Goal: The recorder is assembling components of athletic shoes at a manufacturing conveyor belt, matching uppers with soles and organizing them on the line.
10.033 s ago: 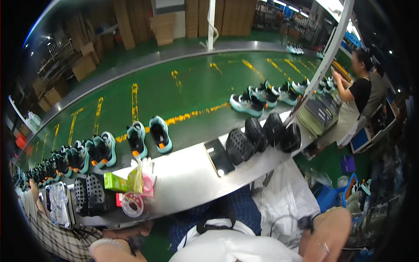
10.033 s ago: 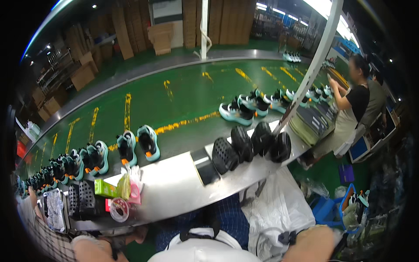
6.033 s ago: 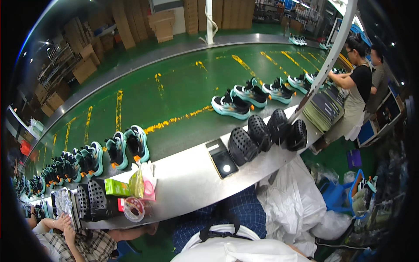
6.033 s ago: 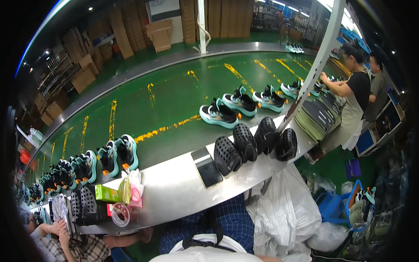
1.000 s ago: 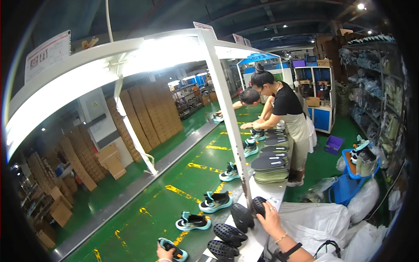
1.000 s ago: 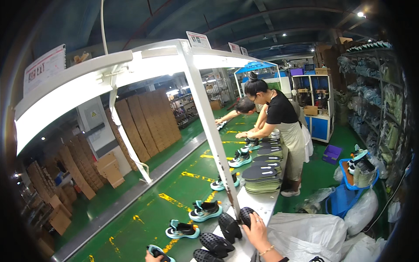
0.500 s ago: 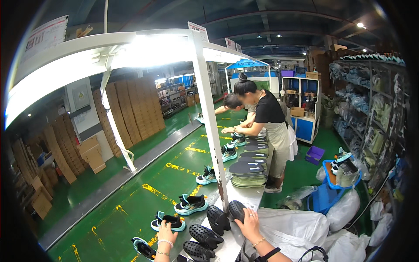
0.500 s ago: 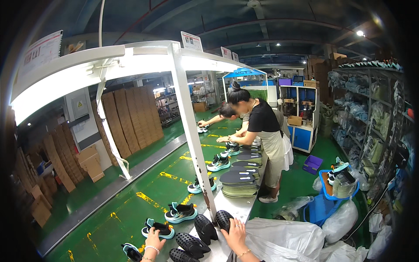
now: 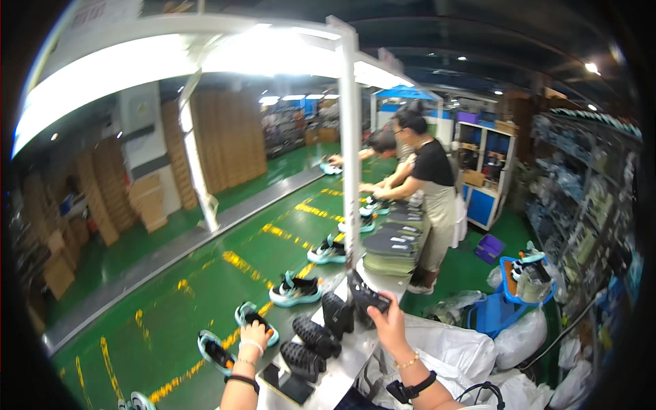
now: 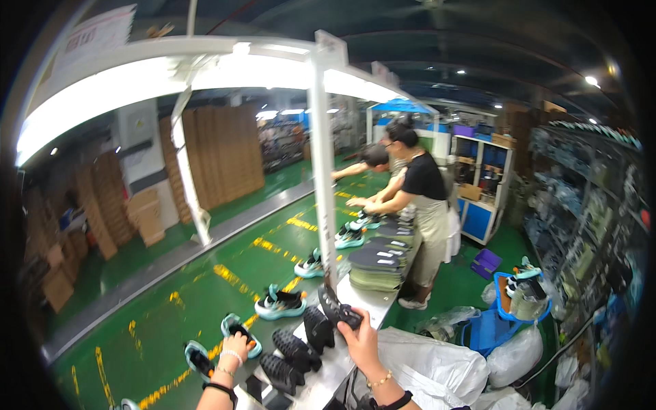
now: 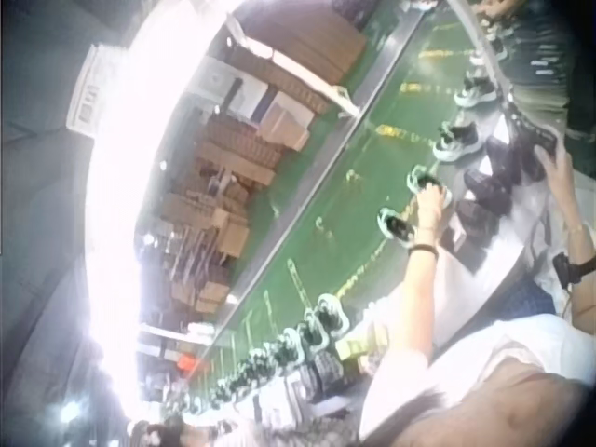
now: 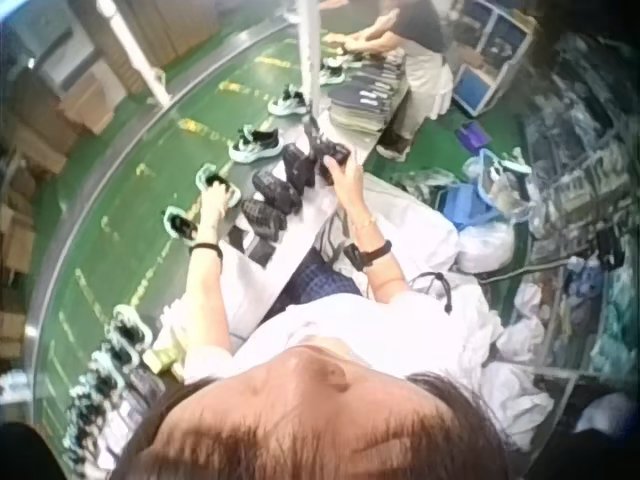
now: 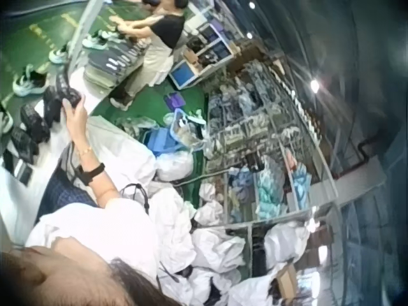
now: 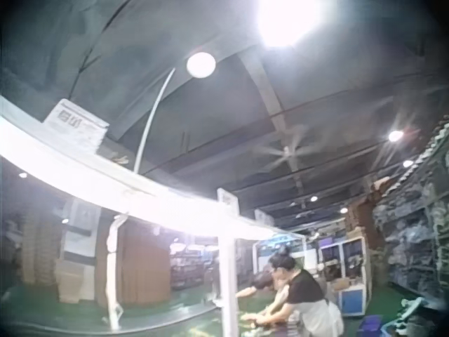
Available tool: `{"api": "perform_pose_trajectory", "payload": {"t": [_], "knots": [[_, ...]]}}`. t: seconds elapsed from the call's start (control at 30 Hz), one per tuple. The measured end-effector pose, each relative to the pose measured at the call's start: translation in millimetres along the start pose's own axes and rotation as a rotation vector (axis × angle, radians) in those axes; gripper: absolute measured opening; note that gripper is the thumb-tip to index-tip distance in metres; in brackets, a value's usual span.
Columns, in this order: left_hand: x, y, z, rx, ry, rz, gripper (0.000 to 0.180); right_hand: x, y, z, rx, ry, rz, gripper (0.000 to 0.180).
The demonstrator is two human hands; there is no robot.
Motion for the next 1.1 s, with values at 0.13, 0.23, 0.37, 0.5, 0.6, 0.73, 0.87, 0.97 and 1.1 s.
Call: {"api": "perform_pose_trajectory", "payload": {"t": [0.13, 0.23, 0.37, 0.5, 0.6, 0.73, 0.87, 0.97, 1.1], "knots": [[-45.7, -12.9, 19.5, -0.001, -0.092, 0.107, 0.044, 8.9, 44.2, 29.5, 0.391, -0.152, 0.211, 0.035], [-93.4, -12.7, 31.3, -0.057, -0.174, -0.005, 0.035, 10.5, 97.1, 72.0, 0.332, -0.235, 0.460, 0.032], [-143.7, 4.3, 32.4, -0.231, -0.323, -0.252, 0.029, 1.0, 199.3, 94.5, -0.406, -0.324, 0.810, 0.036], [-146.6, 26.6, 28.6, -0.363, -0.347, -0.361, 0.031, 3.0, 270.5, 91.2, -0.738, -0.432, 0.864, 0.038], [-149.0, 27.7, 31.6, -0.397, -0.343, -0.364, 0.033, 4.9, 319.8, 63.1, -0.839, -0.399, 0.909, 0.042], [-161.0, 28.6, 41.5, -0.396, -0.379, -0.392, 0.025, -7.1, 353.8, 44.1, -0.836, -0.425, 0.873, 0.043], [-150.6, 20.5, 32.6, -0.365, -0.363, -0.369, 0.028, -1.4, 354.7, 7.9, -0.899, -0.684, 0.707, 0.040], [-150.8, 33.5, 35.2, -0.388, -0.378, -0.382, 0.029, -8.2, 374.7, 2.4, -1.028, -0.537, 0.818, 0.037], [-151.4, 39.0, 35.2, -0.393, -0.416, -0.345, 0.034, -12.0, 393.9, 0.6, -1.009, -0.485, 0.893, 0.029]]}}
Point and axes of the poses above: each hand's wrist, its own x-axis towards the middle knuckle, its own y-axis out of the palm, z = x × y, the point moved 1 cm from there along x, towards the middle knuckle, and after that the axes turned 14 degrees about z, right-handed, at the moved point
